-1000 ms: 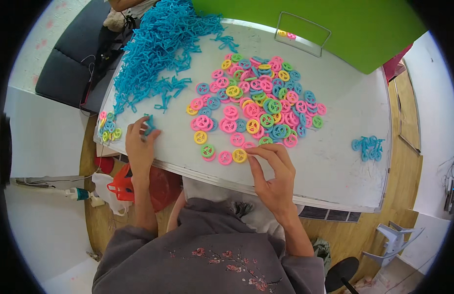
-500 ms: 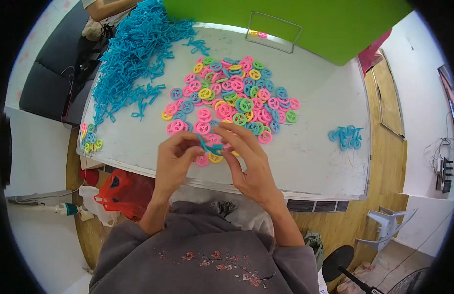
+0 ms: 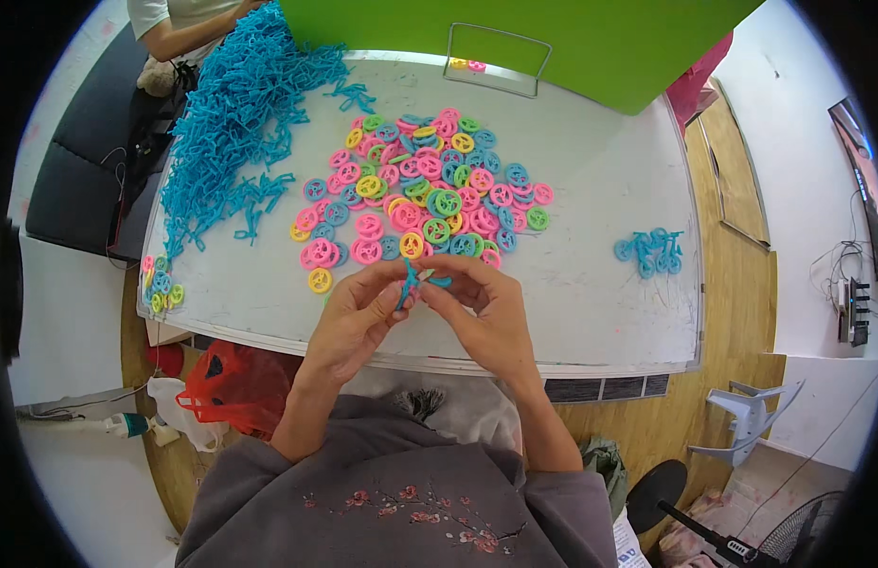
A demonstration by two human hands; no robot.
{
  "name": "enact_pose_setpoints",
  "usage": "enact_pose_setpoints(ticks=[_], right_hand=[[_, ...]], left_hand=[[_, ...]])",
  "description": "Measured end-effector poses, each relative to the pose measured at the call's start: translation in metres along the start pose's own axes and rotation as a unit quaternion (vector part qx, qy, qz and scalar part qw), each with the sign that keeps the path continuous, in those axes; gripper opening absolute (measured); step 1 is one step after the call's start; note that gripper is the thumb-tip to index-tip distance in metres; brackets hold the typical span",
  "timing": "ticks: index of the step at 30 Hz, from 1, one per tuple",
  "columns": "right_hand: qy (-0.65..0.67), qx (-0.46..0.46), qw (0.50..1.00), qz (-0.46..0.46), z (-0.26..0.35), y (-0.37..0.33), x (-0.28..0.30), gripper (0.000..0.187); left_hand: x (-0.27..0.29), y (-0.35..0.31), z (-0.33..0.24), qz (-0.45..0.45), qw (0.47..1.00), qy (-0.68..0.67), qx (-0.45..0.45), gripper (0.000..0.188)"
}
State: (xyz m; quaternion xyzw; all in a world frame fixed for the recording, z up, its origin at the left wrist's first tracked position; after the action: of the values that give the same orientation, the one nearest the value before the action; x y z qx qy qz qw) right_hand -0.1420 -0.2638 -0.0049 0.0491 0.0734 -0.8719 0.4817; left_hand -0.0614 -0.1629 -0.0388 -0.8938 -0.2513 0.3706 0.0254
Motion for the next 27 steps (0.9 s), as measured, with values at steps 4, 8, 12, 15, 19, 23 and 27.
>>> enact_pose_setpoints(ticks=[4, 8, 12, 15, 19, 23, 27], right_hand=[[-0.047, -0.006, 0.999, 0.006, 0.004, -0.006, -0.004, 0.034], [-0.082, 0.015, 0.996, -0.016, -0.003, -0.014, 0.011, 0.033], [-0.02, 0.003, 0.998, -0.066, -0.008, -0.015, 0.022, 0.032], [-0.019, 0.006, 0.997, -0.077, -0.01, -0.012, 0.018, 0.032], [0.002, 0.003, 0.996, -0.089, -0.008, -0.009, 0.014, 0.032], [0.018, -0.003, 0.996, -0.086, -0.012, -0.007, 0.012, 0.025], [0.02, 0.021, 0.997, -0.068, -0.019, -0.001, 0.006, 0.019]], left_hand=[[-0.007, -0.005, -0.015, 0.002, 0.987, 0.138, -0.076, 0.027], [0.007, -0.001, -0.031, -0.07, 0.968, 0.224, -0.089, 0.025], [0.037, -0.011, -0.096, -0.232, 0.646, 0.656, -0.314, 0.025], [0.045, -0.012, -0.096, -0.23, 0.619, 0.698, -0.276, 0.029], [0.055, -0.009, -0.089, -0.215, 0.704, 0.624, -0.26, 0.03], [0.039, -0.016, -0.098, -0.244, 0.652, 0.648, -0.31, 0.026], [0.029, -0.015, -0.087, -0.19, 0.777, 0.519, -0.303, 0.019]])
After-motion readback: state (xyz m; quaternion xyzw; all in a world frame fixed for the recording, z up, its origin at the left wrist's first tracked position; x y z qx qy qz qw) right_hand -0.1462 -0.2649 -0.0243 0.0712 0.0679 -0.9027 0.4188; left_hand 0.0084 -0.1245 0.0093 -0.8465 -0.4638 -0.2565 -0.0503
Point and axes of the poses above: each hand's wrist, its own y-axis towards the middle knuckle, its own x-axis out of the back of the hand, z = x × y, the point moved 8 cm from there along y, towards the middle knuckle, and after that the axes turned 2 degrees about -x, right-handed, at the moved point
